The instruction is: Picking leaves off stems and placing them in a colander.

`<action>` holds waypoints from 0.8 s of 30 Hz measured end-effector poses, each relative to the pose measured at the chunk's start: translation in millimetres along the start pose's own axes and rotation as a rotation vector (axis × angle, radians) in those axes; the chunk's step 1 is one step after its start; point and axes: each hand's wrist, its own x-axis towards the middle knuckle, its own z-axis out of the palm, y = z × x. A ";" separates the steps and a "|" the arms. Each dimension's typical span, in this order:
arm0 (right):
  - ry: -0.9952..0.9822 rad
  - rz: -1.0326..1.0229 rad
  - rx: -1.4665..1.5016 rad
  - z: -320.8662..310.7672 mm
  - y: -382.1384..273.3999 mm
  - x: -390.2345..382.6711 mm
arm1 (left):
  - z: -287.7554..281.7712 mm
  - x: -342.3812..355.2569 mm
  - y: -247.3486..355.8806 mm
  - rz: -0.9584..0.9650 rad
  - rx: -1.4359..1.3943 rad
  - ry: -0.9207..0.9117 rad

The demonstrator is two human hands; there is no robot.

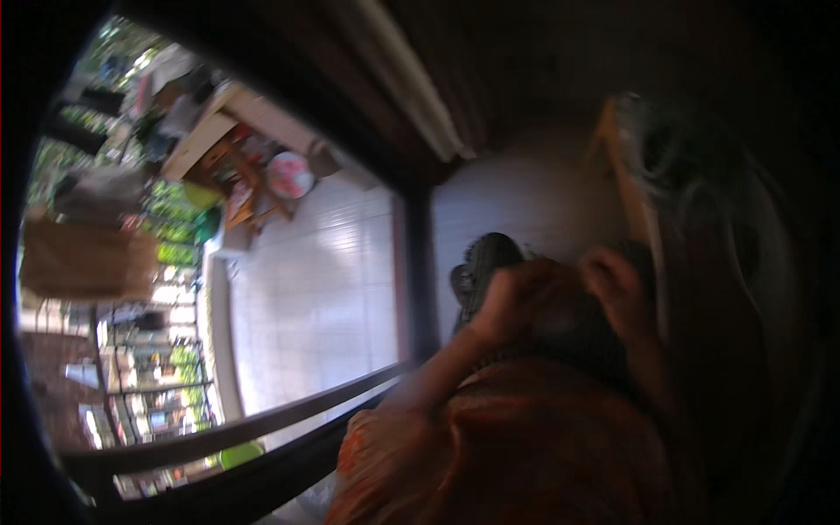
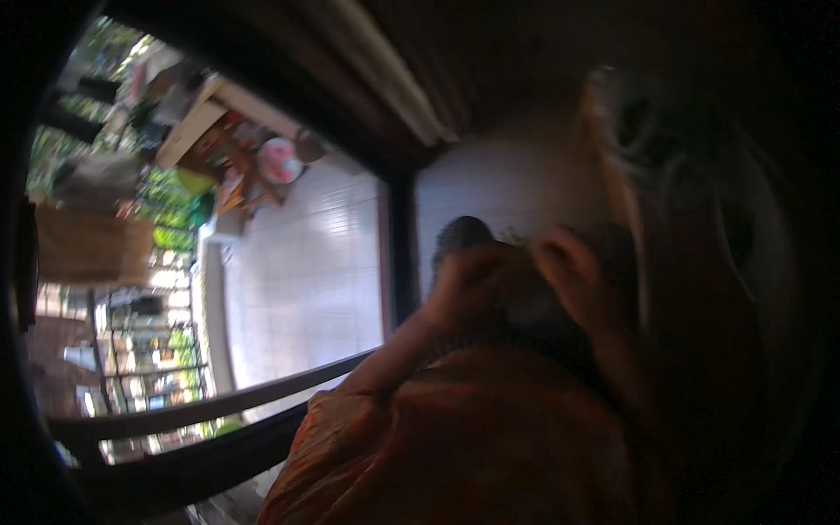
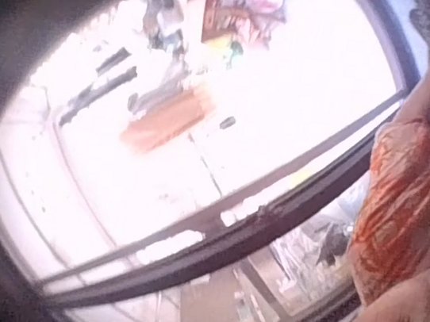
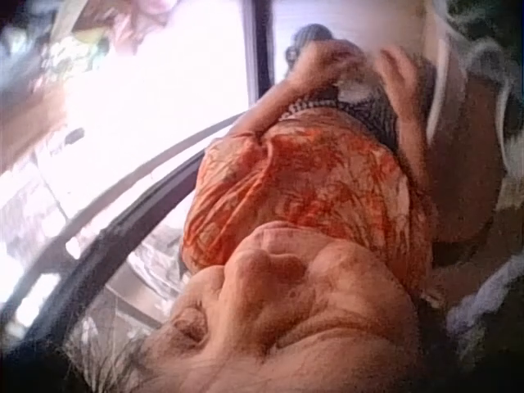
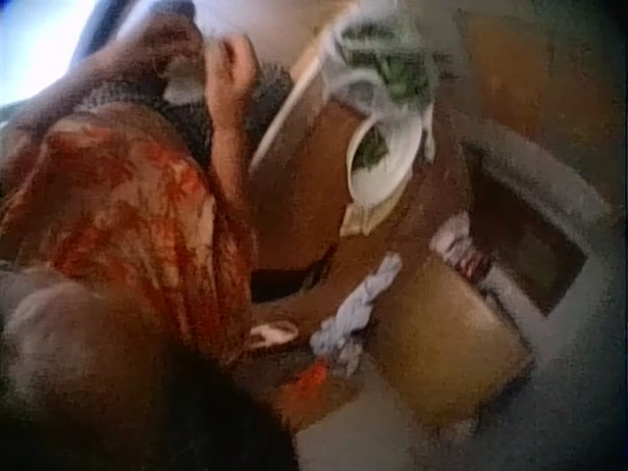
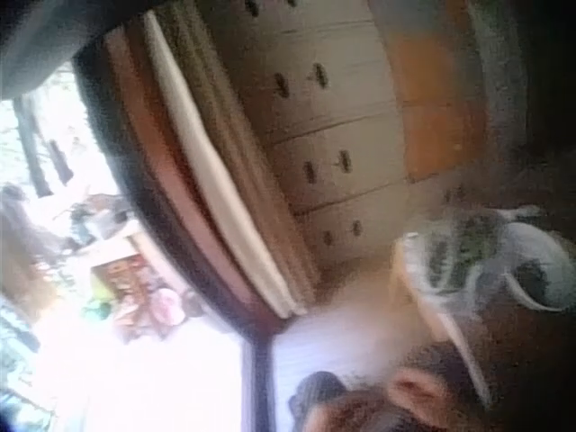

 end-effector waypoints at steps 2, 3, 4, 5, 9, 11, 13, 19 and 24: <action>-0.054 -0.123 0.008 9.3 0.4 10.6 | -6.4 0.1 -4.2 0.076 0.124 0.066; -0.073 -0.169 0.031 10.1 -2.0 15.0 | -6.7 1.6 6.0 -0.039 0.095 0.076; -0.061 -0.179 0.000 12.1 -2.9 18.3 | -6.9 2.1 -0.1 -0.093 0.077 0.108; -0.054 -0.187 -0.031 12.4 -4.5 20.9 | -5.2 3.8 0.5 -0.025 -0.006 0.127; -0.025 -0.206 0.004 8.7 -7.6 23.1 | 1.2 11.2 -2.5 -0.101 -0.190 0.104; -0.061 -0.175 0.065 5.0 -6.5 22.2 | 4.7 14.1 0.8 -0.077 -0.157 0.080; -0.042 -0.187 0.041 5.0 -6.6 21.5 | 6.6 13.4 2.3 -0.056 -0.119 0.078; -0.094 -0.238 0.080 5.3 5.1 22.9 | 11.5 13.1 8.6 -0.136 -0.251 0.121; -0.051 -0.226 -0.065 4.9 10.4 22.7 | 10.3 14.4 11.0 -0.110 -0.338 0.142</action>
